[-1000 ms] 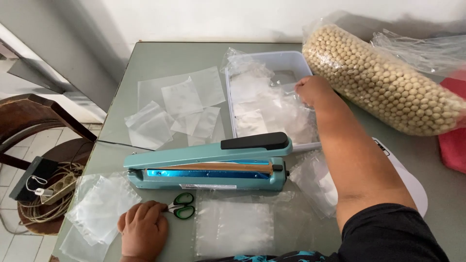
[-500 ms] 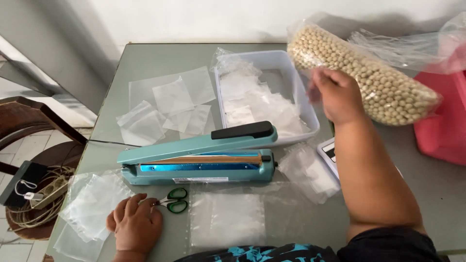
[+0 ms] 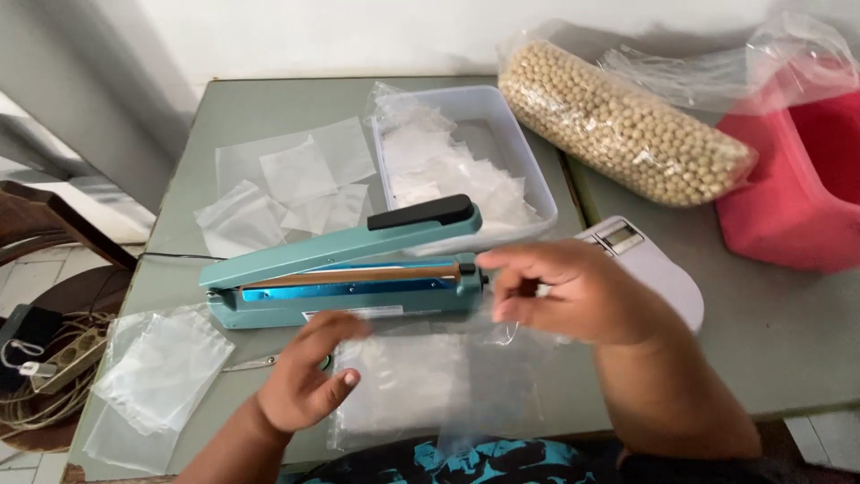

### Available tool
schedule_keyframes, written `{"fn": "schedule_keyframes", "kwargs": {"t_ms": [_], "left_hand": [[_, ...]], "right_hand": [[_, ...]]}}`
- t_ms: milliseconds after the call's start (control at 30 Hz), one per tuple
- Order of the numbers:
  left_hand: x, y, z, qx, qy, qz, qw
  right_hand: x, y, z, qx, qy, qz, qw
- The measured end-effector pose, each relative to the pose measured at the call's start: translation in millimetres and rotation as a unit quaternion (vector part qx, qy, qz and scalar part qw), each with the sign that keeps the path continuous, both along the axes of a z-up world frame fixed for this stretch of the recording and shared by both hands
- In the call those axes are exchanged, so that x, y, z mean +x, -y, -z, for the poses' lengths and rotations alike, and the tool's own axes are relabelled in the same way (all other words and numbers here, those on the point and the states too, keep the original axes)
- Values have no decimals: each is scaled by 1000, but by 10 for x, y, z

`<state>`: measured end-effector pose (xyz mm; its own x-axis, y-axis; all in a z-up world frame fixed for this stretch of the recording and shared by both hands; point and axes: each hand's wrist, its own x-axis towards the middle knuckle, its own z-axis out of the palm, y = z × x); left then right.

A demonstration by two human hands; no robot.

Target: Cutting large plastic bags into smaller pieces and sealing them to create small pouches using a heat sealer and scissors.

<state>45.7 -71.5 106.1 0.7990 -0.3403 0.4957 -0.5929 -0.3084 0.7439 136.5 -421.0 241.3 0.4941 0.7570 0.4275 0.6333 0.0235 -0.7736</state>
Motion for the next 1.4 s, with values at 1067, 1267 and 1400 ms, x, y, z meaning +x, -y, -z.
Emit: {"fn": "schedule_keyframes", "kwargs": {"t_ms": [1067, 1267, 1400], "left_hand": [[600, 506, -768, -198, -61, -95, 974], [645, 497, -730, -277, -59, -206, 937], [683, 485, -633, -324, -22, -215, 921]], "right_hand": [[151, -288, 618, 243, -84, 207, 944], [235, -395, 472, -17, -140, 175, 974], [253, -483, 446, -85, -122, 224, 963]]}}
